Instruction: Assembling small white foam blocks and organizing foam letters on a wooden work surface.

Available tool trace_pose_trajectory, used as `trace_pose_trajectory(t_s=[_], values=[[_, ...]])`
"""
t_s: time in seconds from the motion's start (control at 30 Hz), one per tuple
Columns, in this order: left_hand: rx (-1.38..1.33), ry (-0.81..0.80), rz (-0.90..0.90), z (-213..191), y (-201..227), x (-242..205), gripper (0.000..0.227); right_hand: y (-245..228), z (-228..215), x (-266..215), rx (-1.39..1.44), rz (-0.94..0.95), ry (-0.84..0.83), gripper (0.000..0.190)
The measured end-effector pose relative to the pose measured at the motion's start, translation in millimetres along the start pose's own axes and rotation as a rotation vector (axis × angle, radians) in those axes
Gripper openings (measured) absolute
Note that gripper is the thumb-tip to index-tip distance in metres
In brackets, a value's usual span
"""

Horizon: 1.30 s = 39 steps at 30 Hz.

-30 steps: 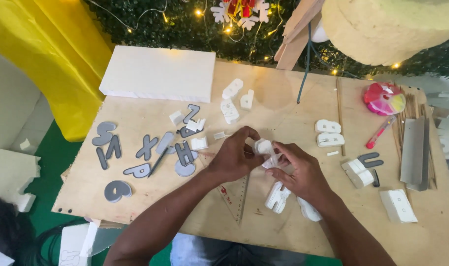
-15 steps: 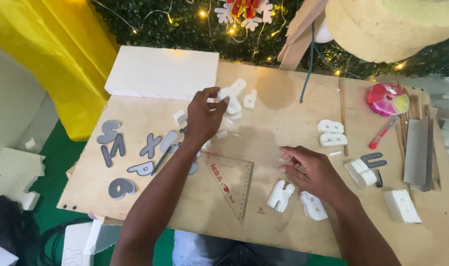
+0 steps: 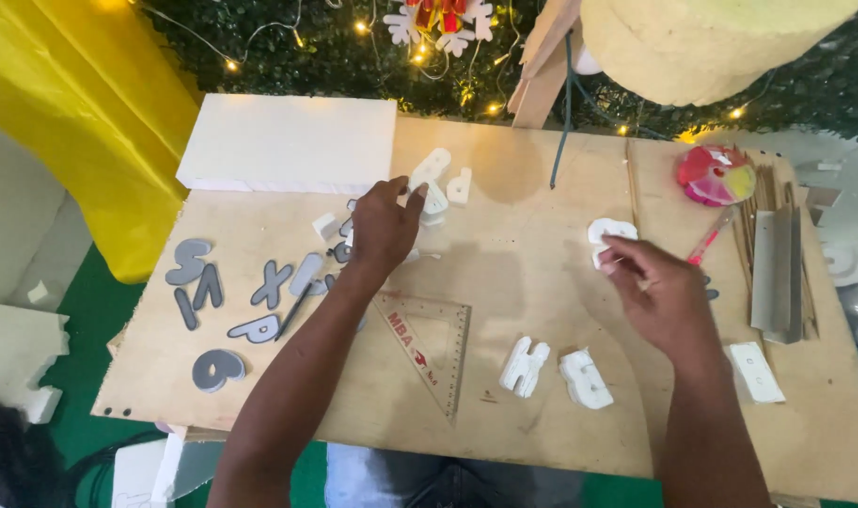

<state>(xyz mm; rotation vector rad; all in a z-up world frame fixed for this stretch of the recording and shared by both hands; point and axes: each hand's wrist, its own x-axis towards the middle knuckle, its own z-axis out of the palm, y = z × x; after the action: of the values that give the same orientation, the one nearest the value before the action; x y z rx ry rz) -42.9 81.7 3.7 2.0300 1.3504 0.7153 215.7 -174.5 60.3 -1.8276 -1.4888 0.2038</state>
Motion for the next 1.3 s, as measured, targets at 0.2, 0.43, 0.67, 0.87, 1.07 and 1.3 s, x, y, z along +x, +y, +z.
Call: trace_pose_trajectory(t_s=[0.2,0.43,0.67,0.87,1.07,1.3], values=[[-0.016,0.181,0.241,4,-18,-3,0.062,24,-39,-8,-0.026,0.129,0.213,0.024],[-0.059,0.301,0.462,-30,14,-40,0.035,37,-75,-16,-0.137,0.342,0.068,0.025],[-0.269,0.337,0.713,-30,28,-62,0.013,-6,-78,-13,-0.309,0.805,-0.282,0.038],[-0.314,0.332,0.847,-24,28,-65,0.007,14,-63,-15,-0.498,0.765,-0.447,0.046],[-0.355,0.269,0.879,-18,28,-67,0.009,-15,-63,-14,-0.401,0.714,-0.433,0.04],[-0.392,0.176,0.82,-9,31,-70,0.01,-14,-6,-1,-0.022,0.354,-0.395,0.047]])
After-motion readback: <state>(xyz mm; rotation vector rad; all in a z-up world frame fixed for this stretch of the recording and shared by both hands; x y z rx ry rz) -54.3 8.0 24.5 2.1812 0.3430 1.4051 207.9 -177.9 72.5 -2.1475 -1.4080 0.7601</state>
